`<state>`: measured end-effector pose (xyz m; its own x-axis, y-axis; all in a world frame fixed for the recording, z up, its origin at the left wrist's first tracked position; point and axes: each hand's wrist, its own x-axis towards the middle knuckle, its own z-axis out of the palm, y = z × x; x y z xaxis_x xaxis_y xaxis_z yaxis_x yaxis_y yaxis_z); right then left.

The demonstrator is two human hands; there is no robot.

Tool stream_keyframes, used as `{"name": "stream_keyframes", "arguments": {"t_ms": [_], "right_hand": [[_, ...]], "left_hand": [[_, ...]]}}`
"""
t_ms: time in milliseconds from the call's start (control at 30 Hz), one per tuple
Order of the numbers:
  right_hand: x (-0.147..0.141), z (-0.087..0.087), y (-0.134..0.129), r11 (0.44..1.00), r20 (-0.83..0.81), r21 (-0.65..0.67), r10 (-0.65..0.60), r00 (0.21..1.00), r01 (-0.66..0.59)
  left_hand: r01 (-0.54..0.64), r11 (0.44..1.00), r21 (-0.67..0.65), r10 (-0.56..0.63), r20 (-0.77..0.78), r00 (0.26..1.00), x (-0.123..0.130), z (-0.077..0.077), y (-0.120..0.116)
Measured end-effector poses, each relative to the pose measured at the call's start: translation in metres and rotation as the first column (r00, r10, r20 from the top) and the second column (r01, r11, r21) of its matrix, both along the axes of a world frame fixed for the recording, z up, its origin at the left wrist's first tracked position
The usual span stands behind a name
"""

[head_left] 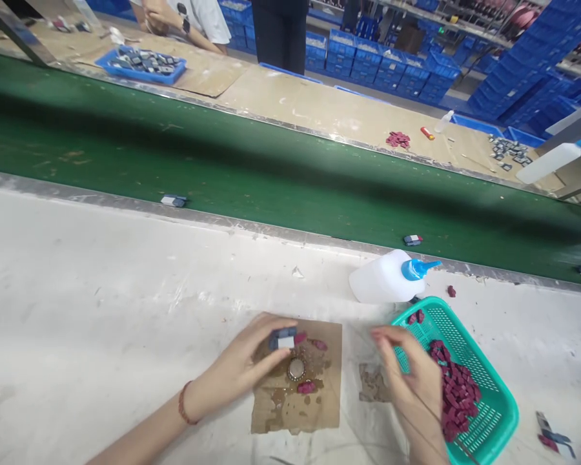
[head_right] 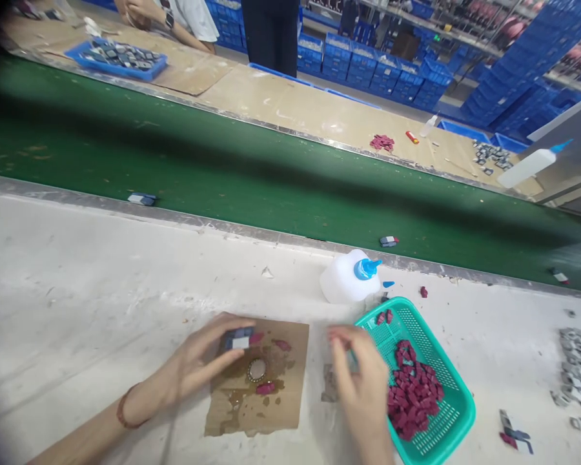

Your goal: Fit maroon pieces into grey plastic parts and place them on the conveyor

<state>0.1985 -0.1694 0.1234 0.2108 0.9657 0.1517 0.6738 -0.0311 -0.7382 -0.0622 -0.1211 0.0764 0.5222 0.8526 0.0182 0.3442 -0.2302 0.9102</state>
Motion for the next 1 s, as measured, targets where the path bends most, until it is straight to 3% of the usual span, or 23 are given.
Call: {"name": "stream_keyframes", "arguments": {"t_ms": [67,133,267,400,500,600,733,800,900,1000], "right_hand": [[0.025,0.0,0.003,0.972,0.156,-0.036,-0.222,0.962,0.23],[0.044,-0.005,0.006,0.933,0.291,-0.121,-0.294,0.911,0.34],[0.059,-0.023,0.01,0.9,0.44,-0.219,-0.253,0.861,0.377],[0.06,-0.039,0.012,0.903,0.554,-0.155,-0.257,0.792,0.401],[0.065,-0.047,0.012,0.914,0.572,-0.112,-0.261,0.778,0.39],[0.069,-0.053,0.012,0.924,0.559,-0.102,-0.254,0.789,0.37],[0.066,-0.055,0.016,0.936,0.523,-0.089,-0.247,0.816,0.34],[0.063,-0.052,0.017,0.934,0.474,-0.088,-0.266,0.84,0.345],[0.059,-0.04,0.016,0.909,0.284,-0.103,-0.363,0.887,0.404],[0.056,-0.024,0.012,0.854,-0.009,-0.158,-0.503,0.864,0.495]], "left_hand": [[-0.1,0.995,0.009,0.1,-0.04,0.994,-0.005,-0.001,0.015],[-0.177,0.983,0.058,0.181,-0.077,0.981,-0.009,-0.002,0.038],[-0.284,0.937,0.203,0.312,-0.126,0.942,-0.008,-0.01,0.096],[-0.301,0.883,0.361,0.389,-0.2,0.899,0.003,-0.021,0.151],[-0.301,0.852,0.429,0.429,-0.242,0.87,0.003,-0.027,0.176],[-0.351,0.804,0.481,0.513,-0.263,0.817,-0.013,-0.029,0.189],[-0.484,0.704,0.52,0.678,-0.29,0.675,-0.054,-0.03,0.195],[-0.521,0.686,0.508,0.709,-0.306,0.635,-0.073,-0.03,0.196],[-0.525,0.709,0.471,0.686,-0.288,0.668,-0.09,-0.028,0.196],[-0.557,0.71,0.431,0.677,-0.2,0.708,-0.094,-0.023,0.196]]}}
